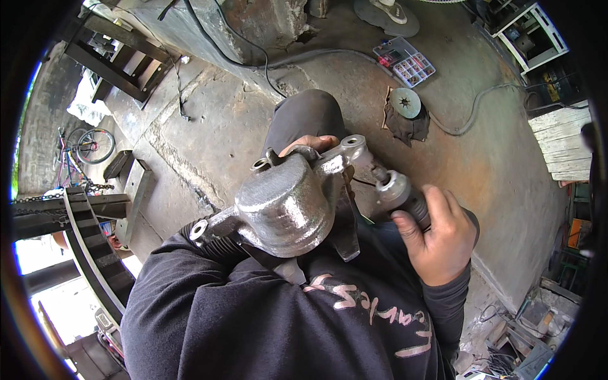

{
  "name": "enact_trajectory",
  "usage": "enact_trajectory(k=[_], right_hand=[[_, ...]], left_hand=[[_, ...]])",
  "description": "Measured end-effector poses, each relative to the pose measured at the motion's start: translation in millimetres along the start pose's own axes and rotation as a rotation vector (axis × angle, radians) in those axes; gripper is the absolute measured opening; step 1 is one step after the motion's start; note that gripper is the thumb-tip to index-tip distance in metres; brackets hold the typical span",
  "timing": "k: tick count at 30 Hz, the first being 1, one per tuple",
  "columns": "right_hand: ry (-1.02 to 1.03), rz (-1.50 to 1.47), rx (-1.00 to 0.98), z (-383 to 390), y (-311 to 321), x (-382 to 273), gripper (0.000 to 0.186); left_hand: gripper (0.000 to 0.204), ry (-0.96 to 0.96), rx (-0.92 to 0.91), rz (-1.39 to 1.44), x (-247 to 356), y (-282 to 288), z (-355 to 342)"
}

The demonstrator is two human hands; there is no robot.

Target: The person uses a handheld rotary tool to grind and smooth the surface of a metal part. They hold the part with one hand and operate the tool with the other, rotating the part to access different areas.

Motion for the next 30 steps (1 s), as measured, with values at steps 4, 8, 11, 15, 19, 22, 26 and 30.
enact_trajectory(k=[4,8,11,15,19,22,26,30], right_hand=[[-0.046,-0.029,-0.02,2,-4,3,0.057],[-0.048,-0.07,-0.009,4,-5,4,0.057],[-0.066,-0.099,-0.007,5,-6,6,0.057],[-0.078,-0.088,0.001,5,-6,8,0.057],[-0.063,-0.12,-0.025,5,-8,6,0.057],[-0.068,-0.116,0.002,5,-7,8,0.058],[-0.066,-0.125,0.003,6,-7,8,0.058],[-0.06,-0.121,0.005,6,-7,8,0.058]], left_hand=[[0.061,-0.325,-0.175,-0.147,4,12,-10],[0.057,-0.001,-0.011,0.069,6,17,-1],[0.058,0.044,0.006,-0.099,14,14,0],[0.058,-0.055,-0.175,-0.319,10,6,-6],[0.057,-0.067,-0.253,-0.261,9,6,-15],[0.055,0.028,-0.247,-0.17,11,9,-16],[0.055,0.009,-0.25,-0.201,10,13,-12],[0.058,-0.08,-0.292,-0.247,11,2,-7]])
Point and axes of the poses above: each hand's wrist, its own z-axis away from the middle knuckle, its own y-axis out of the back of the hand, x = y × z, the point moved 5 cm from there along -z, towards the middle knuckle, and after that the axes turned 7 degrees about x, right-handed, at the moved point
